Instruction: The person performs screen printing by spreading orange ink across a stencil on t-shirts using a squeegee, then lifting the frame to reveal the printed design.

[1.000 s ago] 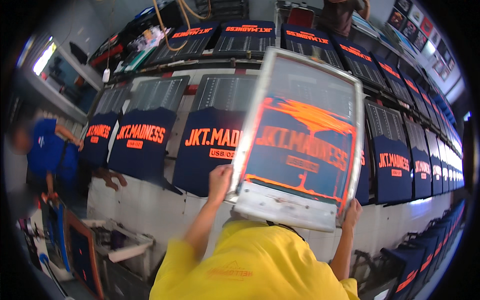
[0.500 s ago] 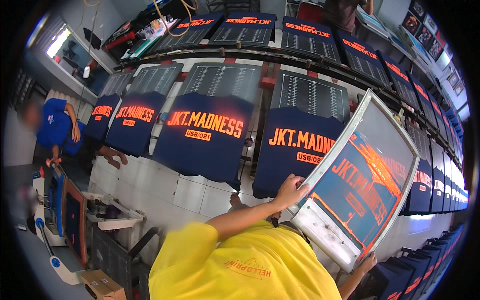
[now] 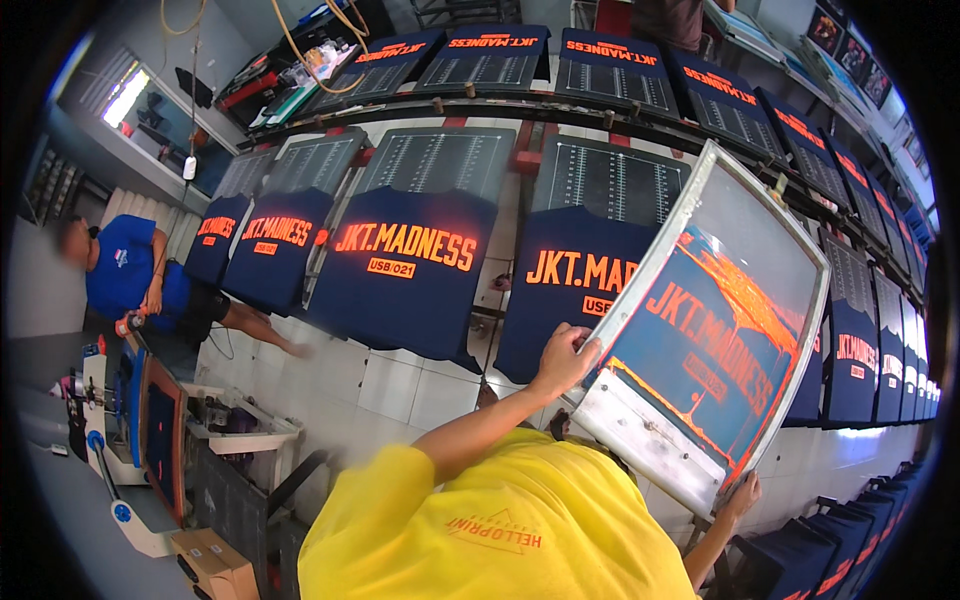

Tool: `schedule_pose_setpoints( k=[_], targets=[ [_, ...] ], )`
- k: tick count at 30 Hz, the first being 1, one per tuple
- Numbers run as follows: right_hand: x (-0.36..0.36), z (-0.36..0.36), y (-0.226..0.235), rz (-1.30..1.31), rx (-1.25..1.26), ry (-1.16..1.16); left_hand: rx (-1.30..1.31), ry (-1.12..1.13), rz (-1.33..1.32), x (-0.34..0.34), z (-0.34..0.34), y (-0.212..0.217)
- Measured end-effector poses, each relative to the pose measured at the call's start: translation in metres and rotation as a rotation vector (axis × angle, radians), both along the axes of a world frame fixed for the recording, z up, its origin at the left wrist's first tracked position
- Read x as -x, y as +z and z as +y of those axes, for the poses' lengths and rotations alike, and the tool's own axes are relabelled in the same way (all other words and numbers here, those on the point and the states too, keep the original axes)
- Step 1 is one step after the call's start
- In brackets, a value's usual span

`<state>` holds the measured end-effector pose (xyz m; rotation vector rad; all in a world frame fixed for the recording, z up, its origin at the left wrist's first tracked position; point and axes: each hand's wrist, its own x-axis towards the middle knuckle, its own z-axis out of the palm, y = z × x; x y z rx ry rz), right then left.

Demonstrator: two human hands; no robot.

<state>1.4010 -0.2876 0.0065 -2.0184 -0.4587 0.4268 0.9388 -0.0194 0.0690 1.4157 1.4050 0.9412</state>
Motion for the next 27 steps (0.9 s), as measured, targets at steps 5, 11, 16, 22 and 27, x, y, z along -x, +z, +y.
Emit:
schedule_pose_setpoints(
  k=[5, 11, 16, 22, 27],
  targets=[
    [0.025, 0.065, 0.015, -0.029, 0.001, 0.013, -0.059, 0.140, 0.018, 0.025, -0.001, -0.010],
    [0.052, 0.119, 0.021, -0.048, 0.042, 0.042, -0.091, 0.280, 0.055, 0.060, -0.008, -0.022],
    [0.074, 0.150, 0.034, -0.048, 0.035, 0.166, -0.099, 0.352, 0.117, 0.082, -0.017, -0.029],
    [0.095, 0.176, 0.046, 0.017, 0.006, 0.259, -0.063, 0.392, 0.153, 0.106, -0.034, -0.030],
    [0.104, 0.189, 0.046, -0.055, 0.028, 0.356, -0.030, 0.442, 0.167, 0.117, -0.038, -0.036]
  ],
)
